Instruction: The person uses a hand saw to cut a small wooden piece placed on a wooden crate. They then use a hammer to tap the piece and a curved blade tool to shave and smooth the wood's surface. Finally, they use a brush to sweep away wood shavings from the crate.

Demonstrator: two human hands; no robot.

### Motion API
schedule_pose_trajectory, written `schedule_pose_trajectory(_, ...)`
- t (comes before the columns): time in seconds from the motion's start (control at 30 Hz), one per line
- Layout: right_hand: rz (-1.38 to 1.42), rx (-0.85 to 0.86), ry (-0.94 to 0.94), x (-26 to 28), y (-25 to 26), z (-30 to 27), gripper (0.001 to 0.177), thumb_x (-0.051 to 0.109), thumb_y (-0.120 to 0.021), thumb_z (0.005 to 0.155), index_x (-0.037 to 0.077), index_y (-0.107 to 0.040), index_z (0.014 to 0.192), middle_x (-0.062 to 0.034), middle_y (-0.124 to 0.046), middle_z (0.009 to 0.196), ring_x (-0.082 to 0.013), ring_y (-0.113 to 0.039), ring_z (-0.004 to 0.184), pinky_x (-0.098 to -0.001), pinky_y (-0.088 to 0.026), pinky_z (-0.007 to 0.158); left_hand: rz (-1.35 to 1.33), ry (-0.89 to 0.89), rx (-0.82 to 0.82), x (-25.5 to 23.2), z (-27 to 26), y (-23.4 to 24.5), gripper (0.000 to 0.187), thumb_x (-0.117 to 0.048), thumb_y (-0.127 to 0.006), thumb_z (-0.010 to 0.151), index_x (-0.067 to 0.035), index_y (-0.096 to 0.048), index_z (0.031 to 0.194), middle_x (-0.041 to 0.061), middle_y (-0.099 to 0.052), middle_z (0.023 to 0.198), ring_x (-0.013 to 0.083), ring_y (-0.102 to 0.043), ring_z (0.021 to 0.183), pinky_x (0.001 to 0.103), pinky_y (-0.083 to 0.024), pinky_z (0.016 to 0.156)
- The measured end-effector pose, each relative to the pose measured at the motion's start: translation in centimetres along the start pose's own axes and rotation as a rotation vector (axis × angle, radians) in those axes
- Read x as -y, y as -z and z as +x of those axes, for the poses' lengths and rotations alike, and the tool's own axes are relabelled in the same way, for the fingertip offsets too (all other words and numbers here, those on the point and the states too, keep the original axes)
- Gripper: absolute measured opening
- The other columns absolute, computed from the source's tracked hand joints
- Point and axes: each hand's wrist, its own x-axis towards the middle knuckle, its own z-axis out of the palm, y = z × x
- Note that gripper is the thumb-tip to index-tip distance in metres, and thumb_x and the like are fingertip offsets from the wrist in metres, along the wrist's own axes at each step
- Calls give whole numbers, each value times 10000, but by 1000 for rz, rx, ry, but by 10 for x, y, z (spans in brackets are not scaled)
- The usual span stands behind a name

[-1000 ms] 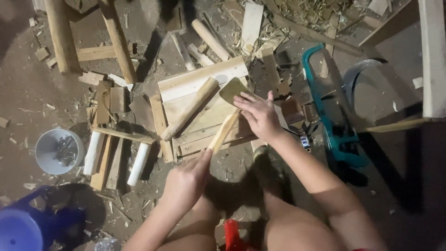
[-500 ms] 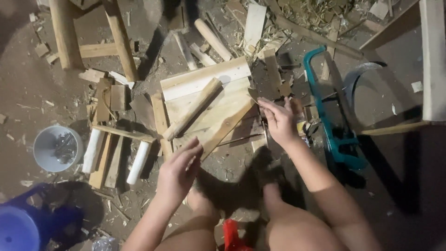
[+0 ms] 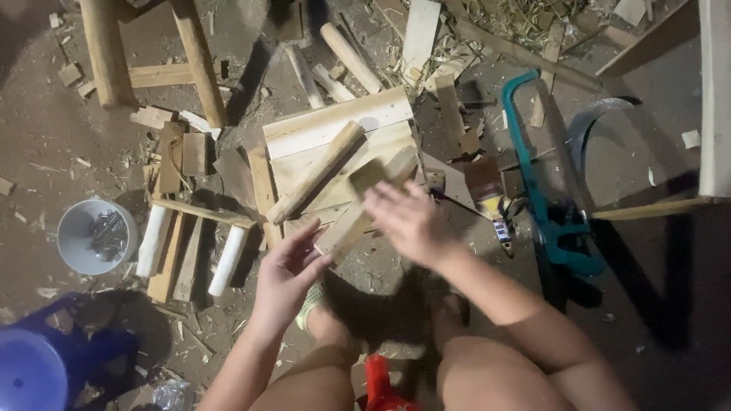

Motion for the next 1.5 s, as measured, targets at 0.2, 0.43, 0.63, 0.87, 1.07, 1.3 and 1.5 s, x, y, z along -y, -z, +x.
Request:
schedule_pose_trajectory(0.2, -239, 15, 38, -51, 27, -12, 307, 244, -682, 985, 209, -709, 1289, 11, -746, 1237, -189, -673, 1218, -565, -399, 1096, 50, 13, -54, -17, 4, 6, 573, 125, -782, 759, -5, -681, 1308, 266, -727, 1245, 361, -730, 1099, 482, -620, 931)
schedule_pose_trajectory(0.43, -92, -184, -1028, -172, 67, -139, 279, 311, -583, 1141, 105, -756, 1215, -142, -747, 1043, -338, -688, 1074, -475, -548, 919, 5, -43, -83, 17, 19, 18, 457, 153, -762, 779, 16, -740, 1214, 233, -778, 1101, 301, -750, 1021, 448, -630, 894)
schedule_pose_trajectory(0.63, 190, -331, -1284, -222, 7, -246, 323, 376, -651, 1101, 77, -773, 1096, -141, -742, 1020, -233, -690, 998, -402, -542, 879, 81, -175, -98, 34, 50, -8, 398, 118, -725, 841, -7, -739, 1218, 204, -768, 1099, 242, -705, 1036, 436, -603, 917)
schedule_pose_trajectory(0.87, 572, -576, -1641, -191, 9, -260, 456, 538, -687, 1018, 102, -703, 1148, -33, -616, 871, -152, -571, 712, -310, -607, 604, 223, -267, -91, 51, 77, -25, 503, 202, -641, 833, -34, -721, 1270, 167, -760, 1089, 241, -697, 1056, 436, -569, 954)
schedule_pose_trajectory(1.07, 266, -127, -1505, -172, 6, -287, 351, 405, -770, 923, 119, -788, 1125, -128, -762, 1112, -297, -699, 1083, -418, -551, 895, 709, -273, -44, 57, 95, -18, 757, 24, -766, 773, -191, -582, 1475, 159, -696, 1234, 352, -680, 1125, 504, -526, 1019)
schedule_pose_trajectory(1.3, -285, -62, -1020, -151, 28, -296, 167, 367, -818, 871, 237, -800, 974, 55, -732, 963, -150, -715, 967, -276, -565, 856, 1161, -435, 38, 55, 109, -14, 785, -130, -726, 893, -248, -428, 1610, 133, -594, 1283, 335, -632, 1195, 455, -527, 1033)
schedule_pose_trajectory(1.5, -339, -113, -1014, -144, 48, -313, 128, 270, -763, 926, 180, -766, 1017, -37, -694, 1004, -275, -700, 1000, -369, -557, 863, 1614, -635, 124, 81, 141, -5, 870, -142, -799, 825, -175, -447, 1620, 130, -655, 1212, 307, -674, 1129, 422, -618, 921)
